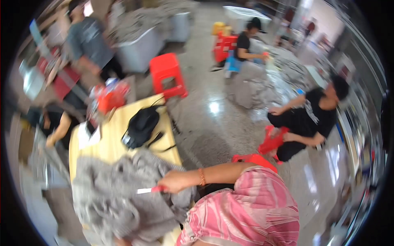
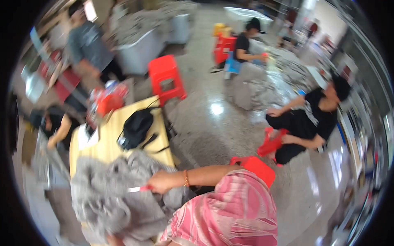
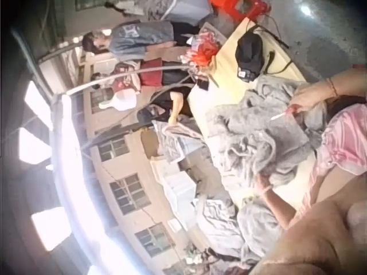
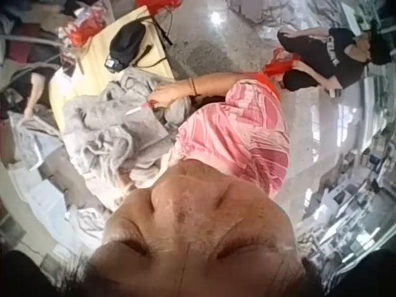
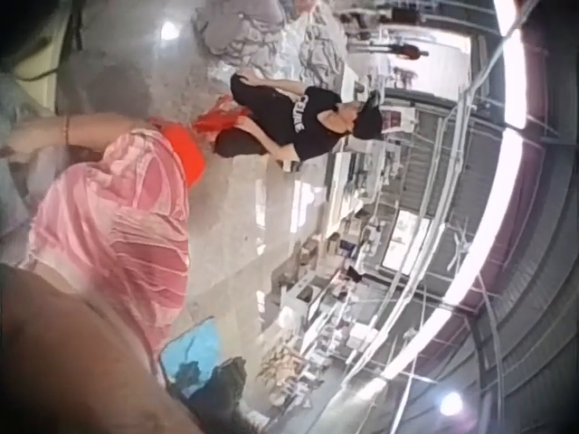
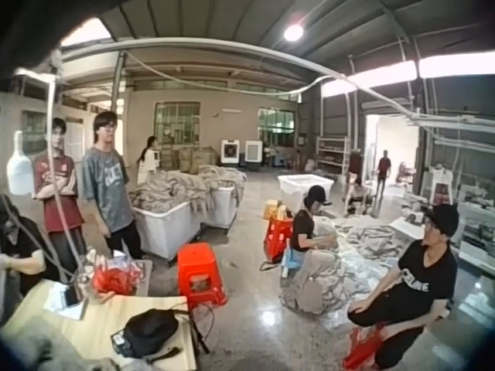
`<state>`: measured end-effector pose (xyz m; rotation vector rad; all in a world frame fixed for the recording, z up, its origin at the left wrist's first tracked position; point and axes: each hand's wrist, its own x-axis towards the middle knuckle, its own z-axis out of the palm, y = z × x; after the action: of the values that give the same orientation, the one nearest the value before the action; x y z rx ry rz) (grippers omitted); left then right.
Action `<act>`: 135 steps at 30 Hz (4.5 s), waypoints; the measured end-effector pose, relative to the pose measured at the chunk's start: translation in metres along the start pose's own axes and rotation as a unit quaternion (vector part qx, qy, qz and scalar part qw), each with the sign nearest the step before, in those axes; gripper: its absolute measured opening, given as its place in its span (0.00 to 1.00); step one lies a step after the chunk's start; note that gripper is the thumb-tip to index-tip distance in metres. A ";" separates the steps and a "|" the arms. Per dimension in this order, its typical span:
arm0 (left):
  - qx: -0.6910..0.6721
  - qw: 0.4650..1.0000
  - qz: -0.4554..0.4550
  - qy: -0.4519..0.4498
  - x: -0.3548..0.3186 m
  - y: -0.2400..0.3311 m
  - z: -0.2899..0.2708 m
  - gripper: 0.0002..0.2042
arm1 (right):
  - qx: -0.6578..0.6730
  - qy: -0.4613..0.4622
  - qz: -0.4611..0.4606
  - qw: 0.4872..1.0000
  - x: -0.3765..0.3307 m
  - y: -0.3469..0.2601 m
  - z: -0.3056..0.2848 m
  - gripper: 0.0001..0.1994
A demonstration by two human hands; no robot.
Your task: Trimming excess threads from knitted sweaters using scissors on a factory floor.
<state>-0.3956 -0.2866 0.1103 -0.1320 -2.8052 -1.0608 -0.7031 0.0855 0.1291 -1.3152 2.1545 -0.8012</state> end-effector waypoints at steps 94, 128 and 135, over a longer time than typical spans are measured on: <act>-0.113 0.846 -0.358 0.378 0.179 0.012 0.105 0.14 | -0.038 -0.088 -0.013 0.995 0.020 -0.019 -0.025 0.15; -0.514 0.712 -0.332 0.346 0.173 -0.017 0.104 0.05 | -0.087 -0.147 -0.009 0.985 0.064 -0.021 -0.017 0.15; -0.420 0.778 -0.304 0.354 0.177 -0.020 0.104 0.11 | -0.067 -0.091 0.024 0.993 0.065 -0.009 -0.022 0.15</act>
<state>-0.5834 -0.2271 0.0486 0.9345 -1.5340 -1.9046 -0.7394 0.0289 0.1439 -1.3416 2.1149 -0.5039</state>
